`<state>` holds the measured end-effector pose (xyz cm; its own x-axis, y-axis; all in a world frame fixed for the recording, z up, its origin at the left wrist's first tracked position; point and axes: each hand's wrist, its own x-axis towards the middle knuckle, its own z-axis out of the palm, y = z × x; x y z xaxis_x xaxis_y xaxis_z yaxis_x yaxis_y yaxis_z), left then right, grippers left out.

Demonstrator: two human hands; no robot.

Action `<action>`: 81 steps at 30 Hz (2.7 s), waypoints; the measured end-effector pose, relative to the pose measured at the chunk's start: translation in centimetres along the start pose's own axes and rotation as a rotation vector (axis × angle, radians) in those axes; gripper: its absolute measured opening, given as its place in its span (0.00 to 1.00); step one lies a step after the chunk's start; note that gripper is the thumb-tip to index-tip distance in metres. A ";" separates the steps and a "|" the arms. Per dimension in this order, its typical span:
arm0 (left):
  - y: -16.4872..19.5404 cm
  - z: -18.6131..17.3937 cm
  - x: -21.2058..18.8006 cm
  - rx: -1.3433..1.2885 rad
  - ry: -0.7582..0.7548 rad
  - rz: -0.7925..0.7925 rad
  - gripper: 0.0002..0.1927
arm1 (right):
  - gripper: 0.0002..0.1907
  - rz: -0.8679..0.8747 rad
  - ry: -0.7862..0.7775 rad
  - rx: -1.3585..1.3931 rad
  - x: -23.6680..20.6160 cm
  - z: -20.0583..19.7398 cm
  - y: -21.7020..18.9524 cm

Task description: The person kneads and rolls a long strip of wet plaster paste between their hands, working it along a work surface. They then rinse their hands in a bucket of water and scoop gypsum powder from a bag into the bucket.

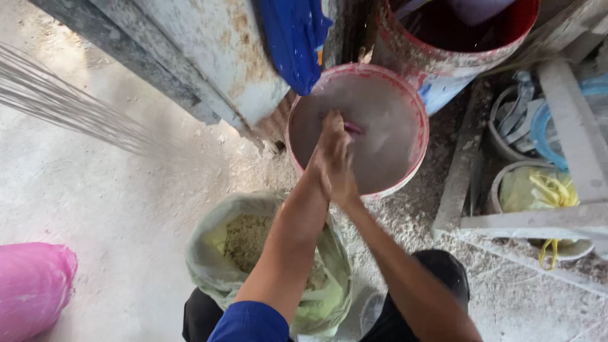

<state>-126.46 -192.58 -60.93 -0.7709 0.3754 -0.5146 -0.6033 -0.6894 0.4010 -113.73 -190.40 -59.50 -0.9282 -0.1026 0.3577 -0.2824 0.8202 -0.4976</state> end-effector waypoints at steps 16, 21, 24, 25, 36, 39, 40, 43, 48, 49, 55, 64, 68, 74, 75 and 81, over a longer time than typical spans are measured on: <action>-1.4 -0.7 -3.2 3.045 0.079 0.720 0.27 | 0.14 -0.329 -0.282 0.257 1.3 -0.3 4.0; 0.0 -2.6 -3.9 3.176 0.217 0.904 0.27 | 0.19 -0.408 -0.315 0.141 2.9 -0.6 4.8; -0.9 -3.0 -4.3 3.175 0.133 0.736 0.27 | 0.22 -0.195 -0.360 -0.114 7.1 -0.9 7.1; -1.1 -3.1 -4.5 3.156 0.083 0.615 0.27 | 0.25 -0.084 -0.373 0.004 8.0 -0.7 7.5; -1.9 -2.0 -4.4 2.881 0.197 0.482 0.36 | 0.34 0.555 -0.306 0.435 9.6 1.4 8.0; -1.9 -2.1 -4.3 2.877 0.163 0.543 0.38 | 0.31 0.861 -0.247 0.478 10.3 1.3 8.3; -1.6 -2.2 -4.3 2.907 0.146 0.564 0.38 | 0.29 0.845 -0.151 0.627 10.5 1.3 8.2; -1.3 -2.5 -4.3 2.982 0.029 0.454 0.36 | 0.27 0.779 -0.092 0.765 10.4 1.6 8.2; -2.3 -3.1 -3.3 2.864 -0.028 0.244 0.31 | 0.24 0.615 -0.348 0.462 10.6 2.6 9.1; -2.4 -3.6 -3.2 2.923 -0.042 0.311 0.31 | 0.25 0.787 -0.266 0.607 10.6 2.9 9.4; -2.7 -5.0 -2.2 2.808 0.051 0.368 0.34 | 0.26 0.788 -0.148 0.855 9.2 3.3 10.5; -2.1 -4.5 -2.4 2.942 0.221 0.553 0.36 | 0.21 0.532 -0.220 1.006 9.0 3.6 9.1; -1.9 -4.7 -2.4 2.973 0.231 0.306 0.36 | 0.20 0.591 -0.173 0.927 9.0 3.8 9.6; -2.5 -4.0 -2.9 2.925 0.151 0.336 0.39 | 0.19 0.835 -0.050 0.997 8.7 3.3 9.2; -2.5 -3.9 -3.1 2.920 0.150 0.157 0.40 | 0.19 0.734 -0.087 0.954 8.9 3.2 8.8; -2.7 -3.4 -3.5 3.075 -0.016 0.170 0.34 | 0.20 0.730 -0.159 1.067 9.8 2.0 7.5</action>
<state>-121.46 -194.15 -62.85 -0.7847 0.4460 -0.4305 0.6001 0.7208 -0.3469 -125.39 -186.36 -61.31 -0.9459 0.0488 -0.3209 0.3128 -0.1270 -0.9413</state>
